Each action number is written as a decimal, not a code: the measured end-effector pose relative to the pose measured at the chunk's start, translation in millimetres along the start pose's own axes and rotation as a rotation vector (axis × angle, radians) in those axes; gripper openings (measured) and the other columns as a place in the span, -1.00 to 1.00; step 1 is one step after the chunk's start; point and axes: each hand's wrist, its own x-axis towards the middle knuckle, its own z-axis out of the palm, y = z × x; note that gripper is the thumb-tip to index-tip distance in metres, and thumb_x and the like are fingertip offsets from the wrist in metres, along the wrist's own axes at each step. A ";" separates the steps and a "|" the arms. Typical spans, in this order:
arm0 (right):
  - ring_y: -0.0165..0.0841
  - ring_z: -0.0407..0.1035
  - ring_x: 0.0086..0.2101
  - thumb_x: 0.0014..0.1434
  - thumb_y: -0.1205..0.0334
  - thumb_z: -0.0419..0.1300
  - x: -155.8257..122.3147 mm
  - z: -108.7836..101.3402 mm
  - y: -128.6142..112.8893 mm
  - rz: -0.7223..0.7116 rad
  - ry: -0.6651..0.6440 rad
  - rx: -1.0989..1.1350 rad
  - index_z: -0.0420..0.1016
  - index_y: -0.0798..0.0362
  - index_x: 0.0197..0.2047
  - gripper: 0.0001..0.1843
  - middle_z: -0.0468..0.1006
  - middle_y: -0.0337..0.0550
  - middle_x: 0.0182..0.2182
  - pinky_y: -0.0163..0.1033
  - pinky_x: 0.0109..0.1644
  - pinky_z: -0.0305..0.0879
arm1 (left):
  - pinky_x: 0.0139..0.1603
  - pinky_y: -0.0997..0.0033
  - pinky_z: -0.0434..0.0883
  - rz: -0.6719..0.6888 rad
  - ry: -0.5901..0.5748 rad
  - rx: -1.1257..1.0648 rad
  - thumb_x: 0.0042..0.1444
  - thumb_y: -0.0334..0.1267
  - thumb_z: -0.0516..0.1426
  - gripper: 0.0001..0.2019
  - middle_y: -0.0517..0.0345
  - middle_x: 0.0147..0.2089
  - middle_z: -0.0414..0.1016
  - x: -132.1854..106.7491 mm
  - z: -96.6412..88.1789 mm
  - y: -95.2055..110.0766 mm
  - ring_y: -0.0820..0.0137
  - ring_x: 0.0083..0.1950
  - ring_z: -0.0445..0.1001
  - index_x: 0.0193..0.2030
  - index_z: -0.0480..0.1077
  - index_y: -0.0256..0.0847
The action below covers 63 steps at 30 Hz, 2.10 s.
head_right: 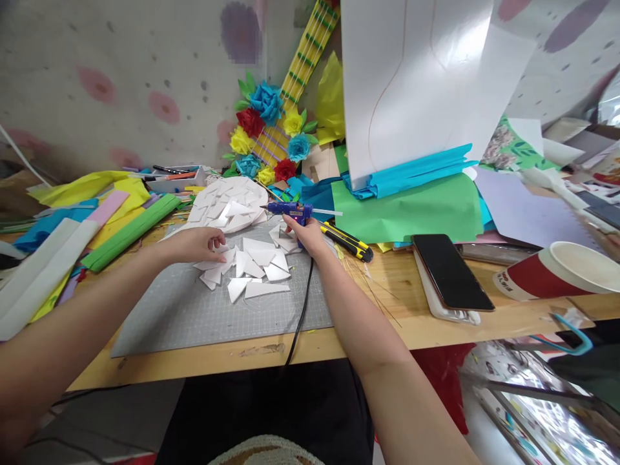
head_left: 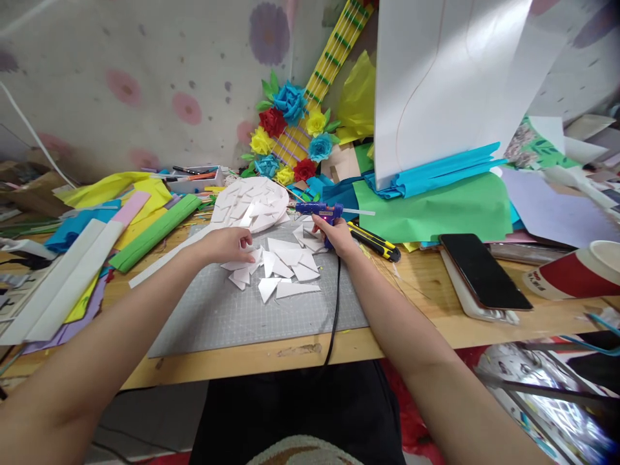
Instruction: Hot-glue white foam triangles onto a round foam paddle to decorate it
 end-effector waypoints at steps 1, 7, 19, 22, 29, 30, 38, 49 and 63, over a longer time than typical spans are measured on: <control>-0.49 0.11 -0.69 -0.11 -0.29 0.26 0.0 0.0 0.3 0.003 -0.002 -0.001 0.41 0.06 -0.61 -0.47 0.38 -0.22 -0.69 -0.28 -0.58 0.09 | -0.39 0.43 0.24 -0.011 0.000 0.011 -0.21 -0.01 0.27 -0.66 0.17 -0.31 0.58 -3.3 2.2 3.0 0.30 -0.30 0.49 -0.25 0.51 -0.07; -0.49 0.10 -0.68 -0.07 -0.29 0.24 0.4 -0.5 4.8 -0.037 -0.003 -0.014 0.42 0.06 -0.60 -0.47 0.34 -0.24 -0.72 -0.28 -0.57 0.08 | -0.34 0.41 0.26 0.000 -0.006 0.142 -0.27 -0.16 0.26 -0.74 0.16 -0.30 0.58 -12.4 6.8 10.7 0.25 -0.27 0.50 -0.34 0.49 -0.07; -0.48 0.20 -0.61 -0.17 -0.26 0.32 -23.9 8.6 -23.8 -0.039 -0.237 -0.079 0.42 0.05 -0.54 -0.50 0.49 -0.20 -0.59 -0.33 -0.55 0.14 | -0.23 0.37 0.48 -0.137 0.443 -1.481 -0.14 -0.20 0.20 -0.76 0.10 -0.33 0.51 10.8 44.4 14.9 0.40 -0.29 0.49 -0.31 0.39 -0.25; -0.42 0.30 -0.54 -0.14 -0.16 0.35 -27.8 11.3 -24.3 -0.061 -0.319 -0.113 0.45 0.05 -0.52 -0.58 0.51 -0.20 -0.58 -0.30 -0.45 0.24 | -0.22 0.42 0.49 -0.108 0.399 -1.556 -0.08 -0.23 0.18 -0.78 0.09 -0.30 0.53 12.7 51.2 18.4 0.42 -0.27 0.51 -0.27 0.42 -0.27; -0.38 0.35 -0.50 -0.14 -0.08 0.38 -27.1 12.8 -19.5 -0.033 -0.381 -0.147 0.49 0.05 -0.46 -0.64 0.47 -0.24 -0.58 -0.26 -0.38 0.26 | -0.35 0.48 0.49 -0.159 0.329 -1.587 -0.01 -0.27 0.16 -0.81 0.03 -0.28 0.55 11.6 55.4 10.0 0.42 -0.32 0.52 -0.26 0.45 -0.31; -0.38 0.34 -0.50 -0.14 -0.08 0.38 -27.1 12.5 -19.0 -0.030 -0.386 -0.152 0.49 0.05 -0.46 -0.63 0.48 -0.24 -0.58 -0.26 -0.39 0.25 | -0.34 0.47 0.50 -0.153 0.331 -1.580 -0.01 -0.26 0.17 -0.81 0.03 -0.28 0.55 11.2 55.9 9.8 0.40 -0.31 0.53 -0.26 0.45 -0.31; -0.39 0.33 -0.50 -0.13 -0.07 0.39 -29.4 11.2 -19.7 -0.036 -0.400 -0.174 0.55 0.05 -0.38 -0.64 0.47 -0.24 -0.55 -0.25 -0.37 0.28 | -0.38 0.48 0.50 -0.144 0.266 -1.577 0.03 -0.29 0.16 -0.84 0.01 -0.36 0.56 3.6 54.2 17.5 0.39 -0.36 0.53 -0.29 0.48 -0.35; -0.33 0.39 -0.39 -0.07 -0.14 0.32 -27.7 14.2 -16.8 -0.092 -0.335 -0.191 0.57 0.08 -0.24 -0.53 0.54 -0.17 -0.41 -0.20 -0.26 0.34 | -0.45 0.56 0.47 -0.137 0.073 -1.529 0.03 -0.28 0.20 -0.81 0.03 -0.38 0.57 -1.6 57.5 14.8 0.45 -0.43 0.50 -0.27 0.52 -0.37; -0.25 0.44 -0.28 -0.09 -0.14 0.33 -23.7 9.9 -15.2 -0.076 -0.282 -0.213 0.58 0.06 -0.24 -0.53 0.58 -0.13 -0.34 -0.14 -0.13 0.35 | -0.48 0.63 0.44 -0.141 0.079 -1.578 0.05 -0.33 0.17 -0.89 0.06 -0.39 0.55 -3.5 55.7 14.9 0.50 -0.44 0.48 -0.40 0.48 -0.34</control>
